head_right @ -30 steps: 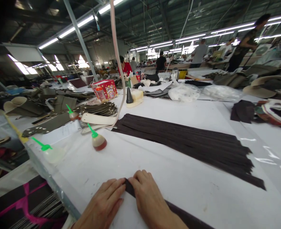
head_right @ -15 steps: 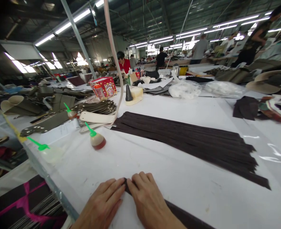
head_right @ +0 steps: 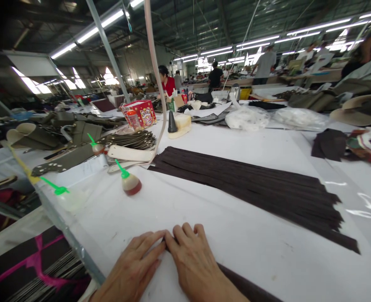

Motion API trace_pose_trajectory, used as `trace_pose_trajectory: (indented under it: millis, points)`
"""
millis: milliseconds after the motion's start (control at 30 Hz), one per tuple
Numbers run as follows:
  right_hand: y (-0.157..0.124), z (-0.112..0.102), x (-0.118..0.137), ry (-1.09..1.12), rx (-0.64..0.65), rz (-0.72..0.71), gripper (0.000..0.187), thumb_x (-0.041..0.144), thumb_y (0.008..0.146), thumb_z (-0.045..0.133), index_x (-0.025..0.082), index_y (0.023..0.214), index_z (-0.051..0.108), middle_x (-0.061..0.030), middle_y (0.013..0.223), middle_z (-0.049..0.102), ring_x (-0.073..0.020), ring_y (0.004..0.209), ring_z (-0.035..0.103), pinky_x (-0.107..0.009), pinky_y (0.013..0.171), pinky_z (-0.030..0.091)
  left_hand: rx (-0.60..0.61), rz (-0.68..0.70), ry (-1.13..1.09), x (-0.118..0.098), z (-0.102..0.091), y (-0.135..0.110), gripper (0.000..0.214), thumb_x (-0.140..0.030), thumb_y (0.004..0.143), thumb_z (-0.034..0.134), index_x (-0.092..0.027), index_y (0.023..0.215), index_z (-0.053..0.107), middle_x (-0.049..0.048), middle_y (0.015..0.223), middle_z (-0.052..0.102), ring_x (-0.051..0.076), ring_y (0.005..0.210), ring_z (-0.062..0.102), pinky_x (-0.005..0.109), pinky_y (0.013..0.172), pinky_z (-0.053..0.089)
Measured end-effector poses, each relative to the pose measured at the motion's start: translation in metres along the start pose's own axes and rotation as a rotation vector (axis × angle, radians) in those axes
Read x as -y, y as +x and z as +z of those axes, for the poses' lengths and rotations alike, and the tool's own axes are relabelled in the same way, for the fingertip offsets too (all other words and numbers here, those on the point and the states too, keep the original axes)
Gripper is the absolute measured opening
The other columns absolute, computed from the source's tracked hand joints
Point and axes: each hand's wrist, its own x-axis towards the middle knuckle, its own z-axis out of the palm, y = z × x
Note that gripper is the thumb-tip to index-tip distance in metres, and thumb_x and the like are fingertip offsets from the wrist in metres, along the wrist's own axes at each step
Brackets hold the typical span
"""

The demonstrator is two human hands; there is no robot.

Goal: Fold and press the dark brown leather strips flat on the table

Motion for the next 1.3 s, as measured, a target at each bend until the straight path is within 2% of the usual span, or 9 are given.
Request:
trace_pose_trajectory:
  millis: [100,167,333,433,567,667,867,1100,1300]
  points:
    - [0.000,0.000,-0.003,0.020,0.005,0.059,0.048,0.001,0.085,0.049,0.017,0.130,0.048,-0.0068,0.108,0.057,-0.0241,0.094,0.046,-0.041,0.085,0.029,0.044,0.022,-0.037,0.001,-0.002,0.004,0.030,-0.010,0.093,0.039,-0.014,0.117,0.056,0.0077,0.128,0.059,0.024,0.110,0.056,0.040,0.087,0.053]
    - [-0.002,-0.002,-0.007,0.047,0.007,0.085,0.039,0.002,0.086,0.049,0.017,0.121,0.053,-0.0061,0.105,0.058,-0.0239,0.092,0.046,-0.040,0.083,0.030,0.086,0.026,-0.079,0.002,-0.006,0.007,0.027,-0.010,0.093,0.040,-0.015,0.114,0.057,0.0059,0.127,0.060,0.023,0.109,0.056,0.040,0.088,0.052]
    - [-0.008,-0.010,-0.014,0.085,0.078,0.037,0.028,-0.003,0.085,0.050,0.017,0.102,0.058,-0.0049,0.097,0.055,-0.0220,0.087,0.046,-0.036,0.081,0.034,0.193,-0.017,-0.162,0.003,-0.012,0.013,0.025,-0.010,0.093,0.044,-0.020,0.113,0.055,0.0027,0.127,0.060,0.022,0.111,0.054,0.040,0.094,0.049]
    - [-0.012,-0.015,-0.017,0.072,0.088,-0.044,0.025,-0.002,0.087,0.049,0.016,0.102,0.057,-0.0044,0.096,0.054,-0.0207,0.085,0.046,-0.035,0.080,0.035,0.222,-0.045,-0.189,0.002,-0.011,0.015,0.027,-0.009,0.092,0.044,-0.021,0.114,0.054,0.0021,0.126,0.060,0.022,0.111,0.053,0.042,0.096,0.047]
    - [-0.018,-0.017,-0.021,0.052,0.074,-0.104,0.023,0.001,0.090,0.048,0.016,0.105,0.056,-0.0032,0.093,0.053,-0.0199,0.083,0.045,-0.035,0.080,0.034,0.237,-0.069,-0.214,0.001,-0.008,0.015,0.043,-0.008,0.092,0.044,-0.022,0.133,0.042,0.0023,0.123,0.060,0.022,0.111,0.052,0.042,0.097,0.046]
    - [-0.021,-0.018,-0.022,0.032,0.054,-0.133,0.022,0.003,0.092,0.047,0.016,0.108,0.055,-0.0030,0.092,0.053,-0.0201,0.083,0.045,-0.035,0.079,0.033,0.265,-0.075,-0.235,0.001,-0.008,0.018,0.047,-0.009,0.094,0.042,-0.025,0.138,0.038,0.0015,0.124,0.059,0.022,0.111,0.050,0.043,0.097,0.045]
    - [-0.025,-0.026,-0.023,0.007,0.090,-0.148,0.024,0.002,0.088,0.051,0.016,0.106,0.055,-0.0038,0.094,0.054,-0.0205,0.083,0.045,-0.035,0.079,0.032,0.322,-0.073,-0.253,0.000,-0.010,0.024,0.049,-0.012,0.096,0.042,-0.027,0.141,0.036,0.0016,0.121,0.058,0.022,0.106,0.049,0.043,0.093,0.047]
    - [-0.033,-0.032,-0.028,-0.020,0.105,-0.165,0.022,0.004,0.089,0.050,0.016,0.107,0.054,-0.0044,0.094,0.053,-0.0203,0.083,0.045,-0.036,0.078,0.032,0.326,-0.041,-0.184,0.000,-0.009,0.022,0.054,-0.014,0.095,0.047,-0.030,0.144,0.033,0.0015,0.125,0.057,0.023,0.109,0.048,0.044,0.094,0.047]
    - [-0.044,-0.039,-0.031,-0.006,0.130,-0.158,0.023,0.002,0.087,0.048,0.016,0.105,0.054,-0.0043,0.093,0.053,-0.0201,0.083,0.046,-0.036,0.079,0.032,0.335,-0.023,-0.109,-0.004,-0.009,0.024,0.048,-0.018,0.095,0.050,-0.032,0.140,0.041,0.0035,0.121,0.057,0.023,0.106,0.049,0.042,0.090,0.048]
